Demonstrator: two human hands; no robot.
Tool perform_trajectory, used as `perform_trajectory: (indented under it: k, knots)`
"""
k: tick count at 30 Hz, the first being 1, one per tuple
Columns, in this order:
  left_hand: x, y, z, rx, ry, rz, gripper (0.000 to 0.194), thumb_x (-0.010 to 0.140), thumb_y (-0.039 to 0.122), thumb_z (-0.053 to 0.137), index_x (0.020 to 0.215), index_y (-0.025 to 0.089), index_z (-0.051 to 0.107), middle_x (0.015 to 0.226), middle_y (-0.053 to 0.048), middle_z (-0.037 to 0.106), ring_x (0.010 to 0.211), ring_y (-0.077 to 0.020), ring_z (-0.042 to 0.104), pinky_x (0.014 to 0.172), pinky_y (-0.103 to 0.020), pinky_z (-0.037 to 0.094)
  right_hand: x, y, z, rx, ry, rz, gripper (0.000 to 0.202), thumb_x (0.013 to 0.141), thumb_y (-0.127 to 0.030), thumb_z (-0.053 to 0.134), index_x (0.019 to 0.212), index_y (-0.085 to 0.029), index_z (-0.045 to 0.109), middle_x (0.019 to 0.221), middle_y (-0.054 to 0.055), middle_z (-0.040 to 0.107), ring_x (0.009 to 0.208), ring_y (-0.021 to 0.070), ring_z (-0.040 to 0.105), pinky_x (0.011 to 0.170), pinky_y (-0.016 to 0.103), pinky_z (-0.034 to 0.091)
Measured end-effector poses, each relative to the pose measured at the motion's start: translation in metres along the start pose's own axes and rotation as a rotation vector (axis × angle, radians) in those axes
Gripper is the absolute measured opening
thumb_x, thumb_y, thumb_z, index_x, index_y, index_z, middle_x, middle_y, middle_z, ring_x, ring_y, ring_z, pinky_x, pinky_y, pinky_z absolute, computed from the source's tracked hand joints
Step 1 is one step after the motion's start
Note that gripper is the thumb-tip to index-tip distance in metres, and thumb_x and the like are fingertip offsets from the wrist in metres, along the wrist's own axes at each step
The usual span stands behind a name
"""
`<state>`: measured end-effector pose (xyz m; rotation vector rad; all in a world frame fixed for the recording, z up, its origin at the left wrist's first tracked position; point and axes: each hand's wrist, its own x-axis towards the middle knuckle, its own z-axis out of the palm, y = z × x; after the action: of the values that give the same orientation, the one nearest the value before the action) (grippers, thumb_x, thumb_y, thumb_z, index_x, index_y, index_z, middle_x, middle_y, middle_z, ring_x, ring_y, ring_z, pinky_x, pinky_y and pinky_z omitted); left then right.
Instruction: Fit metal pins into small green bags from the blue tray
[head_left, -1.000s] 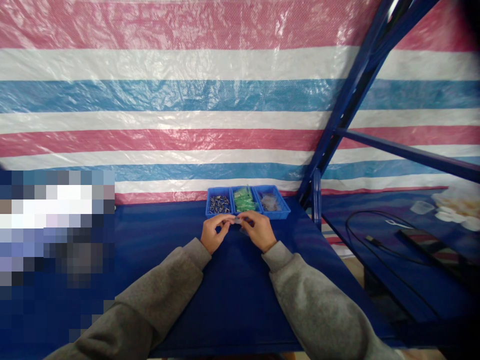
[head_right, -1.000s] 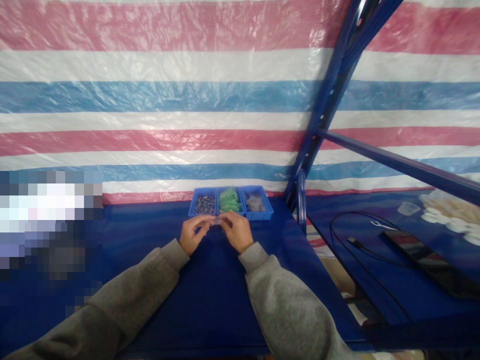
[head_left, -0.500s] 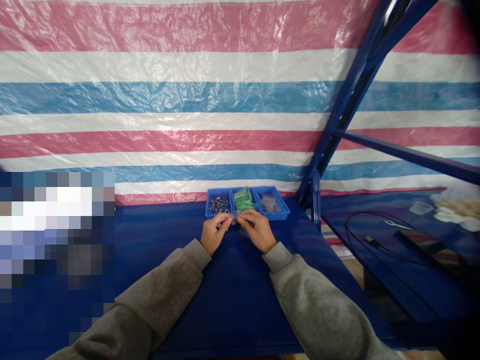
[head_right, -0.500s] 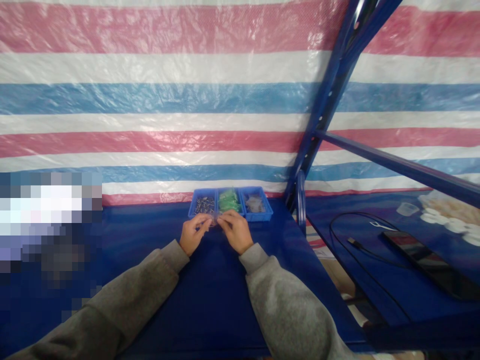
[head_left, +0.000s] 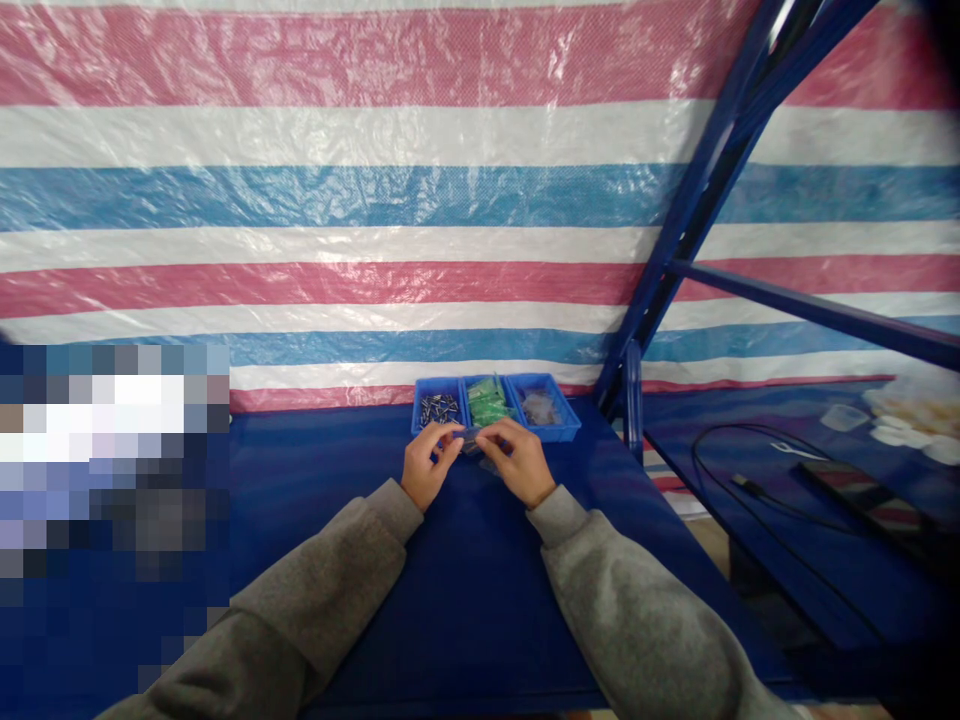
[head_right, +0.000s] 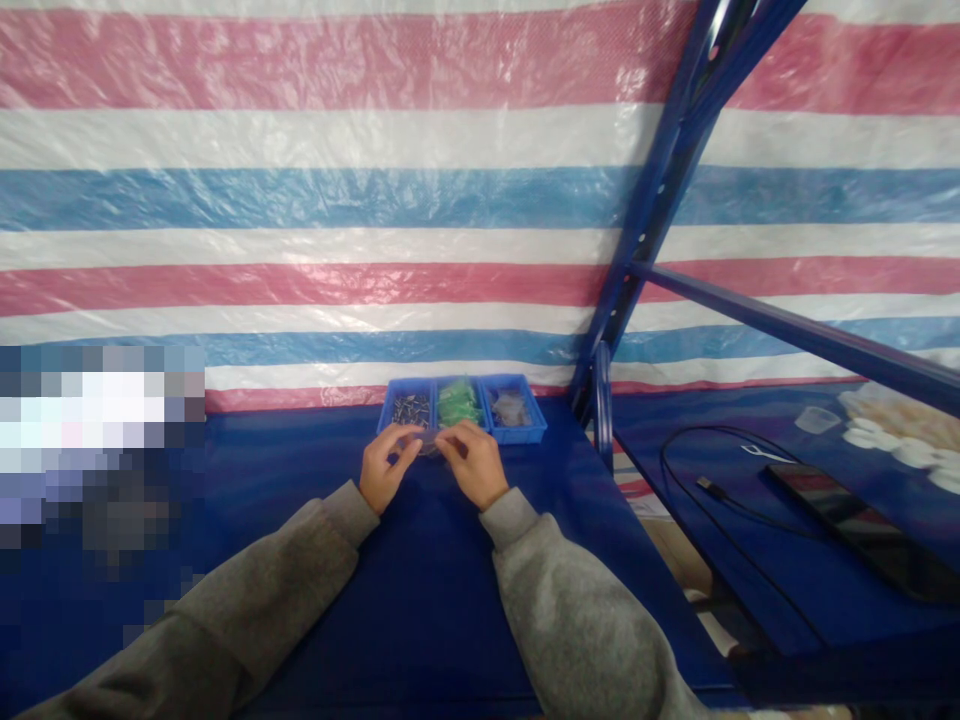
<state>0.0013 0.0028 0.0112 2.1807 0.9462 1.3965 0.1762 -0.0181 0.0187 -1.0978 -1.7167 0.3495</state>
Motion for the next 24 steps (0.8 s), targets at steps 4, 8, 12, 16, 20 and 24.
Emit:
perform_trajectory:
  k: [4, 8, 12, 16, 20, 24]
  knots:
    - [0.001, -0.002, 0.003, -0.013, -0.030, -0.042, 0.024, 0.083, 0.034, 0.056, 0.097, 0.016, 0.063, 0.088, -0.005, 0.064, 0.070, -0.0120, 0.059, 0.057, -0.020, 0.048, -0.001, 0.007, 0.005, 0.177, 0.024, 0.108, 0.020, 0.084, -0.036, 0.053, 0.079, -0.019, 0.063, 0.076, 0.004, 0.063, 0.059, 0.0144, 0.058, 0.058, 0.026, 0.049]
    - [0.001, -0.006, 0.003, 0.019, -0.033, -0.044, 0.021, 0.083, 0.033, 0.056, 0.085, 0.015, 0.065, 0.081, -0.005, 0.066, 0.068, -0.0124, 0.060, 0.059, -0.021, 0.048, -0.003, 0.014, 0.011, 0.297, -0.005, 0.183, 0.016, 0.081, -0.034, 0.057, 0.080, -0.019, 0.061, 0.067, 0.001, 0.062, 0.058, 0.0155, 0.061, 0.055, 0.026, 0.050]
    - [-0.001, -0.009, 0.003, 0.028, -0.017, -0.048, 0.020, 0.083, 0.033, 0.056, 0.083, 0.015, 0.066, 0.080, -0.004, 0.068, 0.068, -0.0129, 0.061, 0.061, -0.023, 0.048, -0.003, 0.013, 0.011, 0.259, -0.007, 0.168, 0.014, 0.080, -0.031, 0.057, 0.077, -0.018, 0.062, 0.070, 0.002, 0.064, 0.060, 0.0155, 0.062, 0.057, 0.026, 0.051]
    - [-0.001, -0.010, 0.005, -0.006, 0.033, -0.077, 0.017, 0.082, 0.032, 0.058, 0.083, 0.016, 0.064, 0.081, -0.003, 0.068, 0.067, -0.0123, 0.062, 0.061, -0.022, 0.049, -0.003, 0.008, 0.010, 0.247, 0.012, 0.178, 0.011, 0.079, -0.030, 0.058, 0.079, -0.018, 0.059, 0.070, 0.002, 0.064, 0.057, 0.0146, 0.061, 0.056, 0.026, 0.051]
    - [-0.002, -0.010, 0.007, -0.109, 0.062, -0.134, 0.022, 0.081, 0.032, 0.059, 0.096, 0.017, 0.056, 0.071, 0.001, 0.065, 0.057, -0.0094, 0.060, 0.053, -0.019, 0.048, -0.003, 0.005, 0.010, 0.296, 0.027, 0.188, 0.020, 0.078, -0.028, 0.059, 0.096, -0.021, 0.053, 0.065, -0.002, 0.063, 0.051, 0.0138, 0.060, 0.051, 0.024, 0.050]
    - [-0.002, -0.009, 0.007, -0.159, 0.035, -0.145, 0.019, 0.083, 0.033, 0.055, 0.091, 0.016, 0.056, 0.073, 0.000, 0.063, 0.053, -0.0080, 0.057, 0.046, -0.017, 0.046, -0.003, 0.006, 0.008, 0.255, 0.001, 0.159, 0.016, 0.083, -0.028, 0.052, 0.093, -0.020, 0.061, 0.065, 0.000, 0.065, 0.053, 0.0147, 0.063, 0.056, 0.026, 0.052]
